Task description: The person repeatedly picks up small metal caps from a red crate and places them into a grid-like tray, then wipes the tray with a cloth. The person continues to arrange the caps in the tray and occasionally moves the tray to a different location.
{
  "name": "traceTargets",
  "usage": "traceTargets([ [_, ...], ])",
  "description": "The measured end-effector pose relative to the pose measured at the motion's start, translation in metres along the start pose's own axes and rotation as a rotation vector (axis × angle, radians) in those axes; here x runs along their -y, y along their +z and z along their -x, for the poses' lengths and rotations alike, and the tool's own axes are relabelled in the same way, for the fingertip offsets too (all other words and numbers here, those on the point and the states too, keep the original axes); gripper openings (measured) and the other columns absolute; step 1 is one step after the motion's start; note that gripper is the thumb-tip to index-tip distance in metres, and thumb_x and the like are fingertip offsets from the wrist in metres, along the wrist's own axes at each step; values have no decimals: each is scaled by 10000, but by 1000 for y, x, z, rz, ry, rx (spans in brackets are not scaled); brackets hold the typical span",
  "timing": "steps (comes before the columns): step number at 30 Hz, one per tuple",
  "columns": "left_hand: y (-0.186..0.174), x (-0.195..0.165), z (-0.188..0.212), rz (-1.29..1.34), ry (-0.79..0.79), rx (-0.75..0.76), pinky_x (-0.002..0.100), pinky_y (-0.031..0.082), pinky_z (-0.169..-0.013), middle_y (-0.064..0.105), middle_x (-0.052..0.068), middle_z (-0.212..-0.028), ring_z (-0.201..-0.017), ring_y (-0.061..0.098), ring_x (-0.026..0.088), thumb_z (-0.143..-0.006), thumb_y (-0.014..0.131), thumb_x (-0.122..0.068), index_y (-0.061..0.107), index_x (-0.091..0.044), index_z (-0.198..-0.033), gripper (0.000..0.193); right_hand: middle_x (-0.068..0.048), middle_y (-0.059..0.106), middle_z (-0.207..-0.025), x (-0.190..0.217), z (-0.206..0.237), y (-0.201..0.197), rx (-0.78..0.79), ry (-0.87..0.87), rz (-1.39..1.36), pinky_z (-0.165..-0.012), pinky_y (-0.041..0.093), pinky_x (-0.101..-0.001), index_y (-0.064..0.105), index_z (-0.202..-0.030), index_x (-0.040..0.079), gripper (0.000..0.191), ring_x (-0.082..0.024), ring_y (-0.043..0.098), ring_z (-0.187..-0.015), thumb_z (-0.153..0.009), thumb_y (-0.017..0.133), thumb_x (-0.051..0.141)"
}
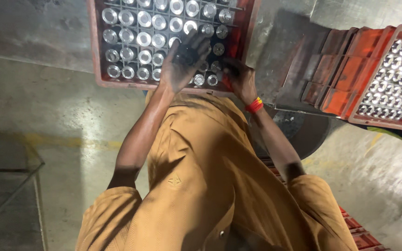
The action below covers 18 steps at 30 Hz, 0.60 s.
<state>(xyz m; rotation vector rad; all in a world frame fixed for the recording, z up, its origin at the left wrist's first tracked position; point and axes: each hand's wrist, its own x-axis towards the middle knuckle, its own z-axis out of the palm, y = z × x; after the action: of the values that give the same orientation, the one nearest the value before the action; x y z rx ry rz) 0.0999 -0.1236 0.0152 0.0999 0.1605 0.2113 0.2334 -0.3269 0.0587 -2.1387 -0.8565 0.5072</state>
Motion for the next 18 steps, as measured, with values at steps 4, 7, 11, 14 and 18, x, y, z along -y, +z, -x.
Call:
traceTargets([
  [4,-6,9,1,-32,56,-5,461,199,-1363,360,140,-1695,-1620,280,311,-1102,417,-532,342,-125,-1633,673,-154,754,-1049,-4,-7,-9,189,-295,104,-847,584,-398,746,-1087,66,172,-322,736,-957,-928,689,32],
  [7,-7,15,1,6,79,-27,467,238,-1349,399,125,-1672,-1605,305,308,-1116,395,-513,359,-131,-1626,638,-163,739,-1016,-9,-20,-3,252,-341,154,-792,563,-422,757,-1096,51,173,-352,710,-899,-928,733,87],
  [11,-6,21,-1,43,121,15,449,245,-1347,428,100,-1667,-1607,313,284,-1127,377,-506,377,-148,-1625,614,-126,759,-976,-15,-38,9,254,-244,148,-778,560,-414,763,-1043,80,155,-312,731,-862,-903,788,141],
  [14,-3,26,0,42,146,17,458,232,-1350,434,90,-1666,-1613,314,276,-1140,378,-491,391,-156,-1625,590,-89,787,-960,-14,-43,12,266,-294,185,-799,552,-412,776,-999,107,115,-278,743,-853,-892,800,139],
  [18,2,27,-3,50,150,45,463,206,-1372,442,80,-1669,-1623,311,265,-1160,363,-502,407,-159,-1631,585,-87,767,-909,-7,-41,4,142,-135,103,-731,548,-373,768,-1048,87,133,-241,723,-789,-925,795,129],
])
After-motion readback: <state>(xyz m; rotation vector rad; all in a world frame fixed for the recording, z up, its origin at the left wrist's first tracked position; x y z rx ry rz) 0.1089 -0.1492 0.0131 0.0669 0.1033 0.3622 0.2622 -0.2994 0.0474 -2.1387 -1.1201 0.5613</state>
